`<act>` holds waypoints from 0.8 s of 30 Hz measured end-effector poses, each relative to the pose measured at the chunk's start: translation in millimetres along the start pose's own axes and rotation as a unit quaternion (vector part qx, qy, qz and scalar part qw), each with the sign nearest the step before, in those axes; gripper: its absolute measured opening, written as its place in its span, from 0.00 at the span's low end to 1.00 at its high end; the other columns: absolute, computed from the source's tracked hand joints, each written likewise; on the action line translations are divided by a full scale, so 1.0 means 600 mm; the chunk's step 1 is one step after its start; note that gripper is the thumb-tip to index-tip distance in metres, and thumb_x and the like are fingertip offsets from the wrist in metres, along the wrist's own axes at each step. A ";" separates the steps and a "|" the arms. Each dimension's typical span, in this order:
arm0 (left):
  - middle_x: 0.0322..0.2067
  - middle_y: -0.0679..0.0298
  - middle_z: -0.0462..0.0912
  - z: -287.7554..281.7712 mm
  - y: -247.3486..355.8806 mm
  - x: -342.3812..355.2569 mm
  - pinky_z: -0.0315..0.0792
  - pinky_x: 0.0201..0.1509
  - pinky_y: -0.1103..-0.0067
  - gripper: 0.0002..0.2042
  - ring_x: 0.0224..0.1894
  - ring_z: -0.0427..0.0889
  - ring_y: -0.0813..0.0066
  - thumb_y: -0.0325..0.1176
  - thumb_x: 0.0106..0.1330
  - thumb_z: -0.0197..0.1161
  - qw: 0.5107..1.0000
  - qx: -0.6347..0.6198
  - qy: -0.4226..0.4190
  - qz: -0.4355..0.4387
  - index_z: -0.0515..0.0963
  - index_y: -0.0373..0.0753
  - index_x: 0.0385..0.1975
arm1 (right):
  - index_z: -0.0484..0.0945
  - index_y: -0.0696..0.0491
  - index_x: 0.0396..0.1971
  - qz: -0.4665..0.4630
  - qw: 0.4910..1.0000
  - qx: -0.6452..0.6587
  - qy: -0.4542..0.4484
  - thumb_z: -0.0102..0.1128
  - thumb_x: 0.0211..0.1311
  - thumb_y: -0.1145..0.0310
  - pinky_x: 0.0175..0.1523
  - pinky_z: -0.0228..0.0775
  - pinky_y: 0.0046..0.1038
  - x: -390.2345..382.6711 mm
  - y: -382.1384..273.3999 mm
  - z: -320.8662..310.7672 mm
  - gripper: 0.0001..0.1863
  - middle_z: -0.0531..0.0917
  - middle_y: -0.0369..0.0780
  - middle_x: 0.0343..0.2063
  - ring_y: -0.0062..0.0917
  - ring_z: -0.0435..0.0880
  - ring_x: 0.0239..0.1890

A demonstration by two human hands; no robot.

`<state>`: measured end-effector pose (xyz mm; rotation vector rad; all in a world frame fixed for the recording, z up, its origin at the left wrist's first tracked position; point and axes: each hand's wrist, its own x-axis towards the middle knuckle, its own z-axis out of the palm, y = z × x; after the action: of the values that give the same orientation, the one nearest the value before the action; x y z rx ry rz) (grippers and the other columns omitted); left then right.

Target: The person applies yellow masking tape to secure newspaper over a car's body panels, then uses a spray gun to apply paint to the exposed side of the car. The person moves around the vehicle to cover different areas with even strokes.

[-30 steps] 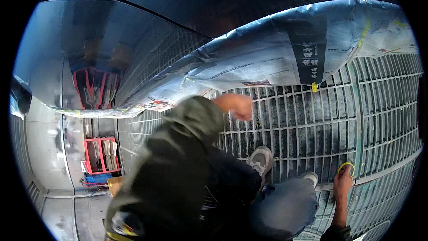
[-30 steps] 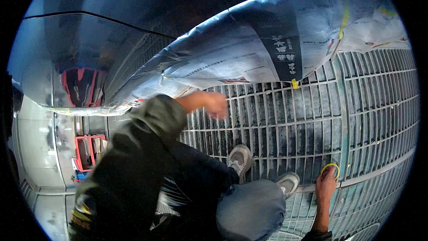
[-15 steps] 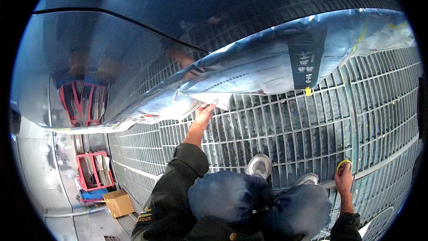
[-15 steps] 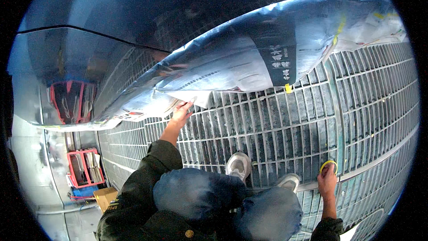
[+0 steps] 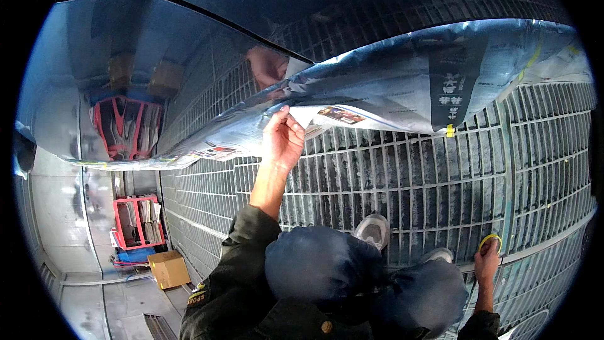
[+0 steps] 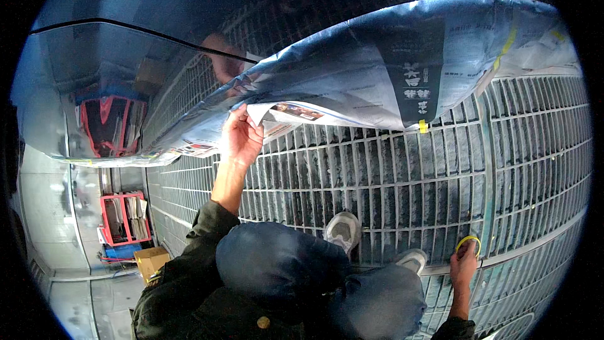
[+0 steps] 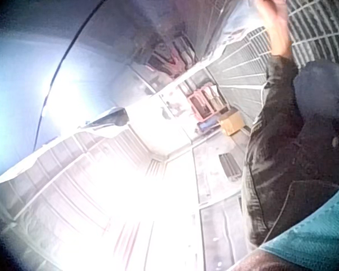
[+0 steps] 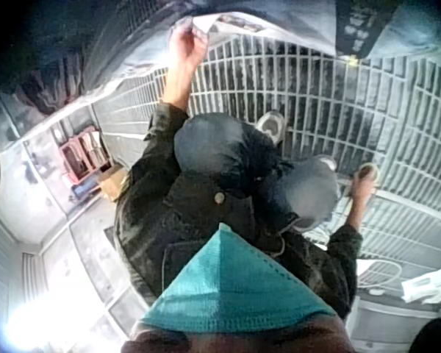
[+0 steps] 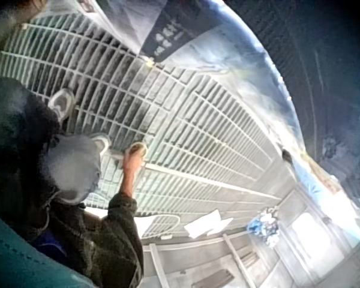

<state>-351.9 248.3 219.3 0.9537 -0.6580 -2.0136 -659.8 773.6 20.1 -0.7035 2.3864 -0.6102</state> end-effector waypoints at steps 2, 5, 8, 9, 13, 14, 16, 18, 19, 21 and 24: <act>0.24 0.69 0.80 0.044 -0.009 -0.009 0.77 0.32 0.85 0.04 0.26 0.79 0.81 0.31 0.64 0.59 0.999 -0.010 0.042 0.032 0.76 0.40 0.27 | 0.65 0.53 0.40 -0.004 1.000 -0.008 -0.002 0.55 0.46 0.79 0.33 0.69 0.35 -0.002 0.014 0.003 0.18 0.75 0.42 0.23 0.41 0.79 0.27; 0.23 0.71 0.77 0.080 -0.011 -0.021 0.74 0.29 0.87 0.03 0.25 0.77 0.82 0.30 0.64 0.60 0.997 -0.010 0.044 0.056 0.75 0.40 0.29 | 0.65 0.53 0.40 -0.004 1.000 -0.020 0.001 0.56 0.46 0.79 0.33 0.69 0.35 -0.003 0.026 0.010 0.18 0.75 0.42 0.23 0.41 0.79 0.27; 0.24 0.70 0.79 0.099 -0.006 -0.028 0.74 0.29 0.87 0.03 0.27 0.79 0.81 0.30 0.64 0.60 0.998 0.012 0.025 0.058 0.76 0.39 0.30 | 0.65 0.53 0.40 -0.007 1.000 -0.016 0.006 0.56 0.47 0.79 0.33 0.69 0.35 -0.001 0.016 0.008 0.18 0.75 0.42 0.23 0.40 0.79 0.27; 0.25 0.69 0.79 0.104 -0.007 -0.028 0.74 0.29 0.87 0.03 0.28 0.80 0.81 0.30 0.64 0.60 0.998 0.020 0.029 0.059 0.76 0.39 0.30 | 0.65 0.53 0.40 -0.008 1.000 -0.014 0.009 0.56 0.48 0.79 0.33 0.69 0.35 -0.001 0.010 0.006 0.18 0.75 0.42 0.23 0.40 0.79 0.27; 0.24 0.66 0.80 0.125 -0.012 -0.034 0.76 0.30 0.87 0.04 0.27 0.80 0.79 0.30 0.65 0.59 0.992 0.066 0.071 0.085 0.76 0.37 0.31 | 0.65 0.53 0.40 0.004 1.000 -0.010 -0.005 0.56 0.48 0.79 0.34 0.69 0.34 0.000 -0.009 -0.004 0.17 0.75 0.41 0.23 0.39 0.79 0.27; 0.24 0.65 0.81 0.127 -0.010 -0.035 0.76 0.30 0.87 0.04 0.27 0.80 0.79 0.30 0.65 0.59 0.990 0.076 0.076 0.092 0.77 0.37 0.31 | 0.65 0.53 0.40 0.001 1.000 -0.005 -0.005 0.56 0.48 0.79 0.34 0.70 0.34 0.000 -0.007 -0.002 0.17 0.75 0.41 0.23 0.39 0.79 0.27; 0.26 0.64 0.81 0.117 -0.010 -0.031 0.76 0.30 0.87 0.04 0.27 0.79 0.80 0.30 0.65 0.59 0.995 0.044 0.058 0.073 0.77 0.37 0.32 | 0.65 0.53 0.39 -0.006 1.000 -0.004 -0.002 0.56 0.48 0.80 0.34 0.70 0.34 0.000 -0.003 -0.002 0.17 0.75 0.41 0.23 0.39 0.79 0.27; 0.28 0.63 0.82 0.116 -0.010 -0.030 0.77 0.31 0.87 0.04 0.27 0.79 0.80 0.30 0.65 0.59 0.998 0.003 0.038 0.050 0.77 0.37 0.32 | 0.65 0.53 0.39 -0.016 1.000 -0.008 0.003 0.55 0.47 0.80 0.34 0.70 0.34 -0.001 -0.003 -0.003 0.17 0.75 0.41 0.22 0.38 0.79 0.27; 0.29 0.62 0.82 0.120 -0.011 -0.032 0.77 0.31 0.87 0.04 0.27 0.79 0.80 0.30 0.65 0.59 0.999 -0.023 0.027 0.037 0.77 0.36 0.32 | 0.65 0.53 0.39 -0.013 1.000 -0.010 0.001 0.55 0.47 0.79 0.34 0.70 0.34 -0.002 -0.006 -0.004 0.17 0.75 0.41 0.22 0.38 0.79 0.27; 0.31 0.61 0.82 0.126 -0.008 -0.035 0.77 0.31 0.87 0.04 0.29 0.79 0.79 0.29 0.65 0.58 0.998 -0.064 0.004 0.006 0.77 0.35 0.31 | 0.65 0.53 0.39 -0.009 1.000 -0.012 -0.004 0.55 0.47 0.79 0.34 0.70 0.34 -0.002 -0.013 -0.008 0.17 0.75 0.41 0.22 0.38 0.79 0.27; 0.33 0.60 0.82 0.137 -0.011 -0.038 0.78 0.33 0.86 0.04 0.31 0.79 0.79 0.28 0.65 0.59 0.997 -0.074 0.008 -0.007 0.78 0.35 0.32 | 0.65 0.53 0.40 0.003 1.000 -0.014 -0.011 0.55 0.46 0.79 0.34 0.70 0.34 -0.003 -0.004 -0.003 0.18 0.75 0.41 0.23 0.38 0.79 0.27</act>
<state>-411.8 280.1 271.0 0.8872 -0.4875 -2.0343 -659.1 773.5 23.4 -0.7114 2.3794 -0.5657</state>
